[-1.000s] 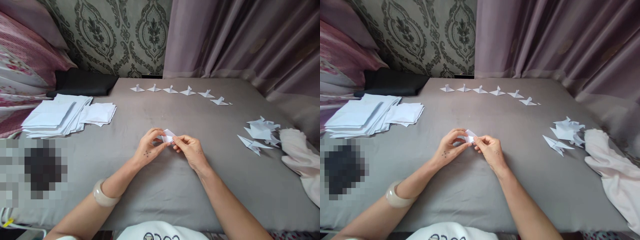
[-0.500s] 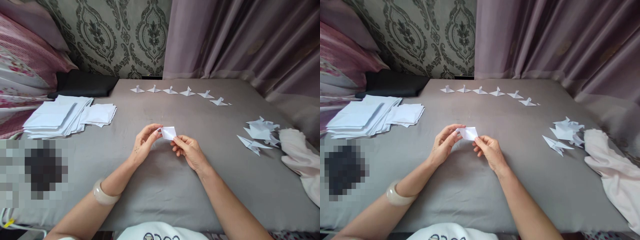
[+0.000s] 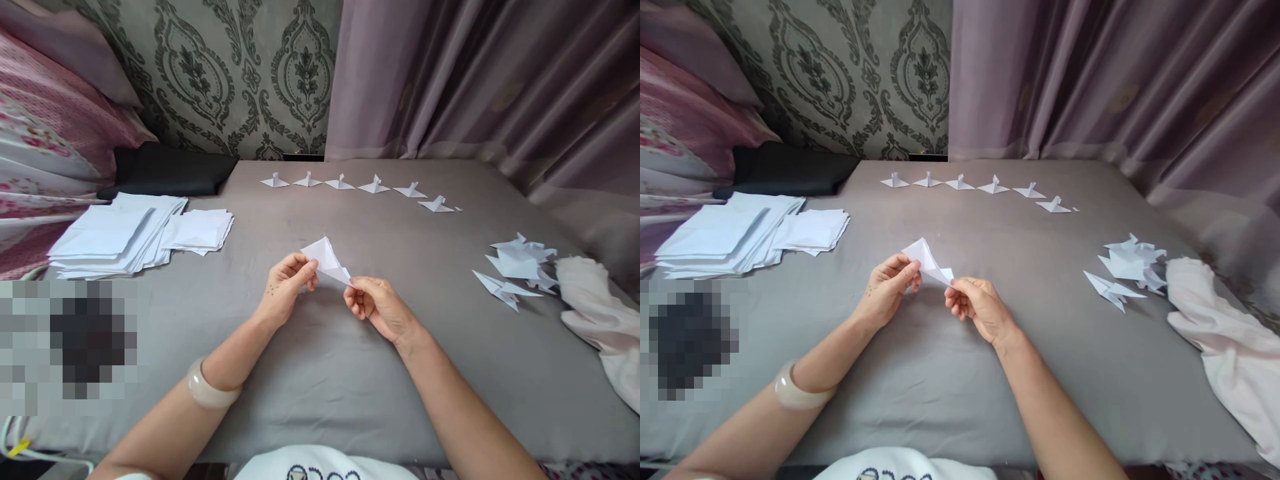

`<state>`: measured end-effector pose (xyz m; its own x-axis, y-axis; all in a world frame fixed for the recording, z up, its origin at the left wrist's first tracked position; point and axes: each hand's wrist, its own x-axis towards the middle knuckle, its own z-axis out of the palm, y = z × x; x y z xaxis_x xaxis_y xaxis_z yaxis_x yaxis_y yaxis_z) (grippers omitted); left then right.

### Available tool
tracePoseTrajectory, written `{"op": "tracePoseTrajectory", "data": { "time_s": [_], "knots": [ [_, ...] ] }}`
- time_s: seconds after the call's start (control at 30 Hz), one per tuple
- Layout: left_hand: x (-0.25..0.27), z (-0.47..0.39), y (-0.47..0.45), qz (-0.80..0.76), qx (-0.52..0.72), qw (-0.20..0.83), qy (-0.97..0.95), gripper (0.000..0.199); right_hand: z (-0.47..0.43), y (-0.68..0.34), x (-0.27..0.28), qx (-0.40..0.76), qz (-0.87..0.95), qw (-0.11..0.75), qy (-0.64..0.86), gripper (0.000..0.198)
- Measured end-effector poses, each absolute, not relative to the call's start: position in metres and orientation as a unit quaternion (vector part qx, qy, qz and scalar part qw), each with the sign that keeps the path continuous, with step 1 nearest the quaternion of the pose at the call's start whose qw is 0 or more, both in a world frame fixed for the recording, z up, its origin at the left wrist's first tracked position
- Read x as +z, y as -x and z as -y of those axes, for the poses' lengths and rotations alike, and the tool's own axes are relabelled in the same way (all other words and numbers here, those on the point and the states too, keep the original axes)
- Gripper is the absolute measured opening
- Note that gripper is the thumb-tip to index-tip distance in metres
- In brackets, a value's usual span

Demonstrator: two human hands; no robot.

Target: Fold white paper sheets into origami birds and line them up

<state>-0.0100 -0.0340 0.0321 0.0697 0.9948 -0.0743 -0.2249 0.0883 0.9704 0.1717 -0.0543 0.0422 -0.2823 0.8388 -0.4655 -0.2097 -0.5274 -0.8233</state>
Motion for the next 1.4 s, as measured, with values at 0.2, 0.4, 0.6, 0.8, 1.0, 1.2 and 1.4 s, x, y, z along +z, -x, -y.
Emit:
{"op": "tracePoseTrajectory", "data": {
  "time_s": [0.2, 0.4, 0.6, 0.8, 1.0, 1.2, 1.4],
  "knots": [
    [0.028, 0.038, 0.009, -0.46, 0.54, 0.489, -0.508, 0.02, 0.056, -0.167, 0.04, 0.565, 0.463, 0.399, 0.554, 0.03],
    [0.024, 0.046, 0.007, -0.466, 0.494, 0.463, -0.57, 0.021, 0.061, -0.16, 0.046, 0.609, 0.494, 0.386, 0.485, 0.034],
    [0.021, 0.042, 0.006, -0.47, 0.478, 0.503, -0.545, 0.025, 0.061, -0.156, 0.037, 0.571, 0.453, 0.43, 0.533, 0.027],
    [0.029, 0.045, -0.003, -0.462, 0.459, 0.507, -0.564, 0.029, 0.059, -0.158, 0.031, 0.415, 0.529, 0.445, 0.591, 0.031],
    [0.035, 0.048, -0.011, -0.462, 0.439, 0.554, -0.535, 0.035, 0.064, -0.155, 0.03, 0.31, 0.613, 0.437, 0.58, 0.034],
    [0.038, 0.046, -0.007, -0.475, 0.452, 0.59, -0.471, 0.022, 0.06, -0.159, 0.035, 0.404, 0.59, 0.435, 0.547, 0.032],
    [0.032, 0.038, 0.001, -0.511, 0.499, 0.579, -0.394, 0.016, 0.053, -0.169, 0.035, 0.47, 0.52, 0.434, 0.566, 0.029]
  ]
}}
